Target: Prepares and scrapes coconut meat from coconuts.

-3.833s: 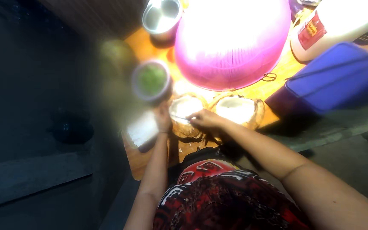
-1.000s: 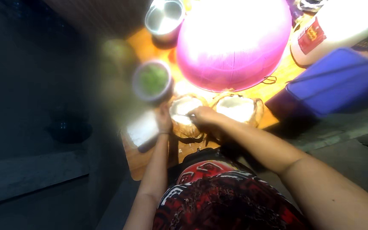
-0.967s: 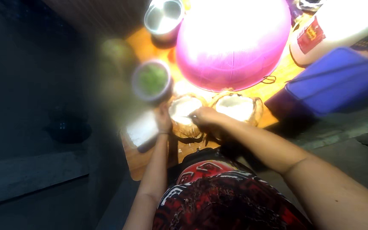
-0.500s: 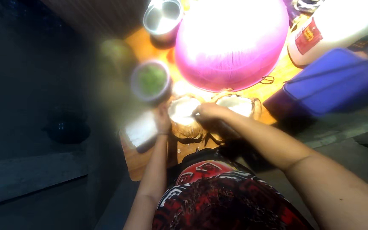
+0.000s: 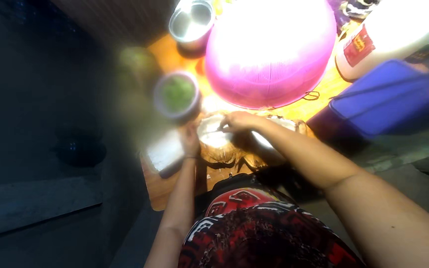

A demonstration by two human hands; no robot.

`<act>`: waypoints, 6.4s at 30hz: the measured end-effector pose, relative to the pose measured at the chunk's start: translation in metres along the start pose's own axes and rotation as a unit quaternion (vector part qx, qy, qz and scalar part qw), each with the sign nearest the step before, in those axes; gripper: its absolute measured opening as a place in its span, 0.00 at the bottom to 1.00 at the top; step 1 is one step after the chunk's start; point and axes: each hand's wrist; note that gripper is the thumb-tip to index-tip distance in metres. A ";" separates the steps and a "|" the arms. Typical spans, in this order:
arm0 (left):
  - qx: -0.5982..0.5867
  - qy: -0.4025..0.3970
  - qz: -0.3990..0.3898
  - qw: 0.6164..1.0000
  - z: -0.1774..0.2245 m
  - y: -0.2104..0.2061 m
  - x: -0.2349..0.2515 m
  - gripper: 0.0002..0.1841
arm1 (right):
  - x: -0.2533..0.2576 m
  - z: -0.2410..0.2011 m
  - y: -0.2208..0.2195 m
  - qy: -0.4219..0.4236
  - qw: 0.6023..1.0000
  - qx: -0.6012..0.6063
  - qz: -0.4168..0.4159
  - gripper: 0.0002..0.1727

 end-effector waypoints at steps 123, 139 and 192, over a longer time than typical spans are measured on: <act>0.014 0.014 -0.002 1.000 0.003 0.001 0.001 0.18 | -0.012 0.025 -0.030 0.036 0.983 0.182 -0.020 0.14; -0.006 0.004 -0.001 1.000 0.007 0.003 -0.001 0.19 | -0.019 0.010 0.000 -0.009 0.982 0.172 -0.081 0.15; 0.028 0.037 -0.007 0.999 0.010 -0.006 0.010 0.18 | -0.031 0.019 -0.039 -0.070 0.983 0.162 0.046 0.16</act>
Point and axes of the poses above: each hand's wrist, its own x-axis towards the middle knuckle, its own y-axis out of the back of the hand, z = x × y, and after that the axes turned 14 degrees about z, right-handed
